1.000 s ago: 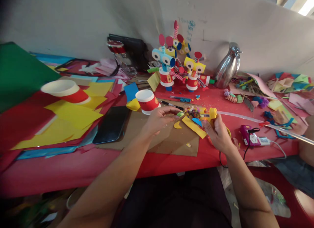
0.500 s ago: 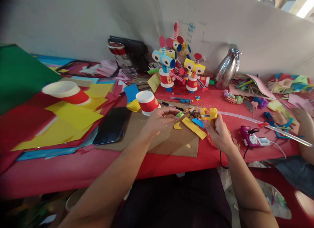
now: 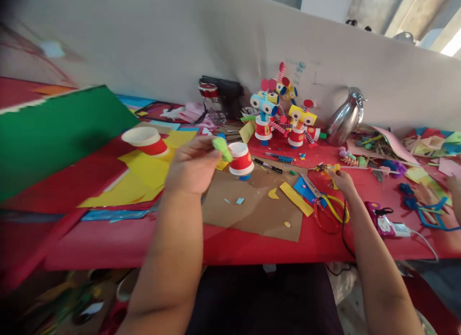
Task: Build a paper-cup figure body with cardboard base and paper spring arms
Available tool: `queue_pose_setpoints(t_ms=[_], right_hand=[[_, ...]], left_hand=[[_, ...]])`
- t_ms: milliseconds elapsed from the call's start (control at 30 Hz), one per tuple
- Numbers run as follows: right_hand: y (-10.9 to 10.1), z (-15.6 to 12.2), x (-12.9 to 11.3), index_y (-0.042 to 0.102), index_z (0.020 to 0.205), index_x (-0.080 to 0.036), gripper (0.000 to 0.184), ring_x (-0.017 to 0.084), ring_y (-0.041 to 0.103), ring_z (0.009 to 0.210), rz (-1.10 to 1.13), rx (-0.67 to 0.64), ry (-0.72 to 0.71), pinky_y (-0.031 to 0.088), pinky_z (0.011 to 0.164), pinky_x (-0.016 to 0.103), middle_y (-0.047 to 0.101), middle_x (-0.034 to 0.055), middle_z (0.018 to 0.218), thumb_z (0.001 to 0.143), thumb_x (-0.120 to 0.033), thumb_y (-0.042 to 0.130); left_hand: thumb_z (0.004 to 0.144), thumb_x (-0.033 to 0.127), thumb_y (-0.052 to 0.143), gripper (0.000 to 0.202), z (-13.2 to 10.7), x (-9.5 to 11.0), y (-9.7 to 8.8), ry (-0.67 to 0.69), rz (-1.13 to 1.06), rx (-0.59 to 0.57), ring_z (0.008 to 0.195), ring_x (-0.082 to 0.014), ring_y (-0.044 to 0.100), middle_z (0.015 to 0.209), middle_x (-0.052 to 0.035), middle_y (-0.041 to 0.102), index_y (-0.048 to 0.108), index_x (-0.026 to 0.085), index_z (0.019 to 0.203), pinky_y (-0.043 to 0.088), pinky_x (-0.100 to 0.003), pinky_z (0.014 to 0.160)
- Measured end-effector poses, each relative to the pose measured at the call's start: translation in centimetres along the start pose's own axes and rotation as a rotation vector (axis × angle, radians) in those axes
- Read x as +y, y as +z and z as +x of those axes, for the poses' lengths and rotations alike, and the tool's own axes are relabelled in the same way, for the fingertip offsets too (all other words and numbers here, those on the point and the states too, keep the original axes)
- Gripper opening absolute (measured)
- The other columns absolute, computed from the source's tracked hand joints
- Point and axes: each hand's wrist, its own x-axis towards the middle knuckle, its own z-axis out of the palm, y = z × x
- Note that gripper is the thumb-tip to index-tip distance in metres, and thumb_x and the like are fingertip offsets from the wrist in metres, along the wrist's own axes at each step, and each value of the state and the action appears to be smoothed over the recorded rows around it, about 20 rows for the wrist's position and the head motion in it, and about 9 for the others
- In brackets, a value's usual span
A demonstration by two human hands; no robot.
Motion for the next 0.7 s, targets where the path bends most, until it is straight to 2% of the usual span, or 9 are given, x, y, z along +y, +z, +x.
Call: queue_pose_setpoints(t_ms=[67, 133, 233, 300, 333, 400, 467, 600, 700], right_hand=[[-0.1, 0.8, 0.1, 0.052, 0.054, -0.023, 0.038, 0.027, 0.068, 0.064, -0.132, 0.026, 0.007, 0.05, 0.062, 0.034, 0.056, 0.0054, 0.044, 0.085, -0.042, 0.062], [-0.4, 1.0, 0.1, 0.053, 0.055, -0.023, 0.034, 0.035, 0.071, 0.085, -0.239, 0.071, -0.011, 0.052, 0.076, 0.041, 0.061, 0.0104, 0.052, 0.084, -0.038, 0.062], [-0.3, 0.0, -0.9, 0.061, 0.07, -0.021, 0.016, 0.045, 0.062, 0.116, -0.342, 0.175, -0.082, 0.046, 0.096, 0.055, 0.072, 0.0214, 0.088, 0.079, -0.032, 0.067], [0.8, -1.4, -2.4, 0.065, 0.087, -0.019, 0.017, 0.044, 0.058, 0.122, -0.343, 0.242, -0.266, 0.044, 0.102, 0.059, 0.069, 0.0235, 0.108, 0.078, -0.033, 0.07], [1.9, -2.4, -3.4, 0.066, 0.094, -0.02, 0.022, 0.041, 0.061, 0.118, -0.278, 0.238, -0.419, 0.045, 0.103, 0.059, 0.069, 0.0215, 0.11, 0.08, -0.036, 0.07], [4.9, -4.5, -5.9, 0.065, 0.108, -0.023, 0.033, 0.034, 0.065, 0.11, -0.054, 0.085, -0.656, 0.05, 0.1, 0.057, 0.069, 0.0154, 0.112, 0.083, -0.044, 0.069], [8.6, -6.6, -8.5, 0.057, 0.127, -0.026, 0.052, 0.033, 0.063, 0.116, 0.118, -0.061, -0.776, 0.051, 0.1, 0.057, 0.065, 0.015, 0.127, 0.083, -0.049, 0.071], [15.0, -8.3, -12.7, 0.038, 0.148, -0.028, 0.091, 0.038, 0.045, 0.141, 0.222, -0.151, -0.896, 0.039, 0.114, 0.065, 0.048, 0.0176, 0.151, 0.071, -0.046, 0.085], [17.3, -7.6, -13.9, 0.03, 0.15, -0.027, 0.102, 0.038, 0.05, 0.136, 0.273, -0.218, -0.843, 0.041, 0.113, 0.065, 0.05, 0.0186, 0.148, 0.067, -0.037, 0.087]], left_hand=[[0.06, 0.022, 0.086, 0.021, 0.7, 1.5, -1.9, 0.062, 0.004, 0.127, 0.08, -0.0153, 0.064, 0.079, 0.0033, 0.072, 0.074, 0.028, 0.077, 0.055, -0.033, 0.081], [0.059, 0.016, 0.086, 0.022, 1.2, 2.6, -3.3, 0.062, 0.006, 0.153, 0.078, -0.0141, 0.062, 0.076, 0.0043, 0.072, 0.075, 0.028, 0.074, 0.055, -0.031, 0.081], [0.058, 0.011, 0.084, 0.022, 2.0, 3.0, -4.6, -0.016, 0.028, 0.102, 0.079, -0.0142, 0.063, 0.077, 0.0033, 0.073, 0.077, 0.025, 0.073, 0.055, -0.031, 0.081], [0.06, 0.009, 0.083, 0.021, 2.6, 2.7, -5.1, -0.069, 0.064, 0.104, 0.079, -0.0139, 0.063, 0.077, 0.0028, 0.074, 0.077, 0.023, 0.073, 0.055, -0.031, 0.083], [0.061, 0.008, 0.082, 0.02, 2.8, 2.3, -5.4, -0.084, 0.086, 0.13, 0.078, -0.0135, 0.063, 0.077, 0.0029, 0.074, 0.077, 0.023, 0.074, 0.054, -0.031, 0.084], [0.062, 0.01, 0.083, 0.019, 3.3, 1.4, -5.8, -0.089, 0.136, 0.198, 0.078, -0.0132, 0.064, 0.077, 0.003, 0.073, 0.076, 0.021, 0.075, 0.054, -0.031, 0.085], [0.061, 0.014, 0.085, 0.02, 3.4, 0.4, -6.3, -0.08, 0.165, 0.227, 0.08, -0.014, 0.065, 0.079, 0.002, 0.074, 0.076, 0.02, 0.078, 0.054, -0.031, 0.084], [0.056, 0.022, 0.086, 0.027, 3.4, -1.0, -6.9, -0.108, 0.135, 0.179, 0.078, -0.015, 0.066, 0.081, -0.0006, 0.074, 0.077, 0.02, 0.081, 0.054, -0.028, 0.074], [0.055, 0.025, 0.089, 0.029, 3.4, -1.2, -7.0, -0.135, 0.149, 0.151, 0.077, -0.0152, 0.065, 0.08, -0.0012, 0.074, 0.077, 0.019, 0.08, 0.053, -0.027, 0.073]])
